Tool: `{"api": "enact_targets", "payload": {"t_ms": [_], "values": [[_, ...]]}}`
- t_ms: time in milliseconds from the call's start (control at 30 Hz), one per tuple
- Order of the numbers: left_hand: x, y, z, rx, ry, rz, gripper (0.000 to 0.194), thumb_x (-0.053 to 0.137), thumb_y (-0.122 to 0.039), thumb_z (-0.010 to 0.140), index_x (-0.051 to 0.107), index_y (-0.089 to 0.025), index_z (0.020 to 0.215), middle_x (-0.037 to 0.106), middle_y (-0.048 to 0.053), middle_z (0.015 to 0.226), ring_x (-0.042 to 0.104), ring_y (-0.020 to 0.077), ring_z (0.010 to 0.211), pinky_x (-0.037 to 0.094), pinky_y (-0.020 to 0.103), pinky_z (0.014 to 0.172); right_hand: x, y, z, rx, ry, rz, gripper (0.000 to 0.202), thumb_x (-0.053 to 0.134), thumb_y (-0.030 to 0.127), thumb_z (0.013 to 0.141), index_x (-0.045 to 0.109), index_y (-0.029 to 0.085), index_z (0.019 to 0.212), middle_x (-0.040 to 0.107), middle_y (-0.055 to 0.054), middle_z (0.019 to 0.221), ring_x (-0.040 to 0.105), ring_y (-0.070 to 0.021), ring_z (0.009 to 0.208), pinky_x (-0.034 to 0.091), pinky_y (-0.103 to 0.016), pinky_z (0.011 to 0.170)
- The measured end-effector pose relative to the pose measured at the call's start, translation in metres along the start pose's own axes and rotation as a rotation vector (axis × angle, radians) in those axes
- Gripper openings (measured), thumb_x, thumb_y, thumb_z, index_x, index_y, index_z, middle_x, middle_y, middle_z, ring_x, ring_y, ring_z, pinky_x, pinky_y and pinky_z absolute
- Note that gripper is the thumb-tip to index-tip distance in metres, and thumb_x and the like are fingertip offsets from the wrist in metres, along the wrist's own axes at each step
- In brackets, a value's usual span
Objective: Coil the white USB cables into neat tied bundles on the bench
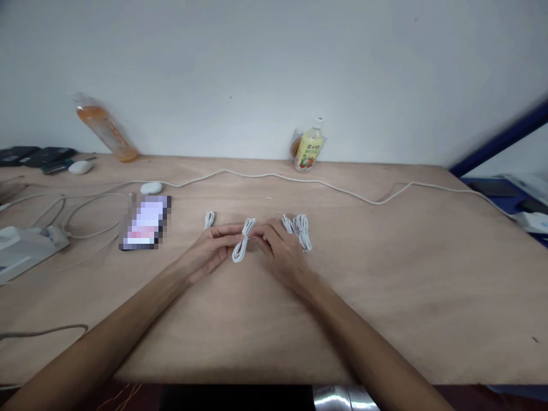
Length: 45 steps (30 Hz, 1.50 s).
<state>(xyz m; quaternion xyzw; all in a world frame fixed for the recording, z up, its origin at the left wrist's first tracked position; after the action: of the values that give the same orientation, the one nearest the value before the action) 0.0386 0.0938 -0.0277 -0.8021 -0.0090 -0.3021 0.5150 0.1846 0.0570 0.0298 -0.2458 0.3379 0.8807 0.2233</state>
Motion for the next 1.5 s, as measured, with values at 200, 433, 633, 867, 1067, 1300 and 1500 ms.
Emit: {"api": "enact_targets", "payload": {"t_ms": [200, 433, 633, 867, 1067, 1300, 1500], "values": [[0.002, -0.002, -0.002, 0.032, 0.011, 0.038, 0.037, 0.098, -0.028, 0.071, 0.088, -0.016, 0.104, 0.083, 0.010, 0.098, 0.070, 0.0186, 0.087, 0.054, 0.030, 0.080, -0.001, 0.001, 0.000, -0.033, -0.029, -0.017, 0.018, 0.058, 0.015, 0.108, 0.073, 0.024, 0.108, 0.074, -0.006, 0.099, 0.070, -0.0222, 0.089, 0.056, -0.033, 0.078], [0.001, -0.007, -0.002, 0.109, -0.028, 0.046, 0.036, 0.097, -0.027, 0.072, 0.088, -0.017, 0.105, 0.084, 0.011, 0.101, 0.072, 0.0193, 0.086, 0.053, 0.031, 0.080, -0.005, -0.004, 0.003, 0.108, -0.009, 0.010, 0.020, 0.055, 0.019, 0.108, 0.075, 0.026, 0.106, 0.073, -0.006, 0.095, 0.067, -0.0231, 0.085, 0.056, -0.037, 0.078], [-0.004, -0.010, 0.000, 0.153, -0.064, 0.042, 0.035, 0.097, -0.026, 0.071, 0.087, -0.017, 0.103, 0.084, 0.010, 0.097, 0.074, 0.0201, 0.090, 0.054, 0.032, 0.088, 0.003, -0.019, -0.003, 0.387, 0.003, 0.212, 0.014, 0.065, 0.033, 0.103, 0.073, 0.024, 0.098, 0.069, -0.002, 0.084, 0.057, -0.0166, 0.067, 0.046, -0.030, 0.060], [-0.005, -0.010, -0.001, 0.183, -0.093, 0.096, 0.039, 0.098, -0.025, 0.069, 0.087, -0.018, 0.105, 0.084, 0.009, 0.104, 0.074, 0.0191, 0.092, 0.056, 0.031, 0.090, 0.017, -0.027, -0.011, 0.544, 0.002, 0.373, 0.018, 0.067, 0.038, 0.098, 0.071, 0.023, 0.090, 0.069, -0.002, 0.080, 0.057, -0.0166, 0.068, 0.042, -0.028, 0.058], [-0.003, -0.011, -0.002, 0.187, -0.078, 0.090, 0.035, 0.097, -0.025, 0.071, 0.086, -0.017, 0.103, 0.083, 0.008, 0.098, 0.074, 0.0202, 0.092, 0.055, 0.032, 0.091, 0.017, -0.026, -0.009, 0.595, -0.012, 0.443, 0.019, 0.070, 0.040, 0.094, 0.071, 0.023, 0.085, 0.069, -0.001, 0.076, 0.055, -0.0152, 0.062, 0.041, -0.028, 0.054], [0.002, -0.007, -0.001, 0.145, -0.033, -0.064, 0.030, 0.090, -0.014, 0.076, 0.083, -0.017, 0.105, 0.080, 0.007, 0.098, 0.074, 0.0207, 0.093, 0.056, 0.034, 0.090, 0.018, -0.030, -0.009, 0.637, -0.034, 0.517, 0.022, 0.073, 0.043, 0.091, 0.073, 0.022, 0.085, 0.068, -0.001, 0.072, 0.052, -0.0142, 0.058, 0.040, -0.027, 0.049], [0.004, -0.001, -0.001, 0.058, -0.046, -0.169, 0.027, 0.080, -0.005, 0.079, 0.078, -0.016, 0.104, 0.076, 0.006, 0.094, 0.075, 0.0191, 0.088, 0.058, 0.032, 0.086, 0.017, -0.029, -0.010, 0.597, -0.034, 0.473, 0.018, 0.074, 0.039, 0.090, 0.078, 0.023, 0.085, 0.067, 0.000, 0.071, 0.052, -0.0137, 0.058, 0.038, -0.028, 0.052]]}}
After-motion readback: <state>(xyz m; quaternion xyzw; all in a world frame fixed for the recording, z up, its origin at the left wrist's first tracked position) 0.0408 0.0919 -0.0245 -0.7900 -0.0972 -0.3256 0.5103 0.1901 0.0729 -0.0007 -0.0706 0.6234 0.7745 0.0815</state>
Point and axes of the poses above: each hand's wrist, its own z-axis towards the middle knuckle, its own x-axis out of the palm, y = z × x, the point moved 8 cm from there along z, towards the middle knuckle
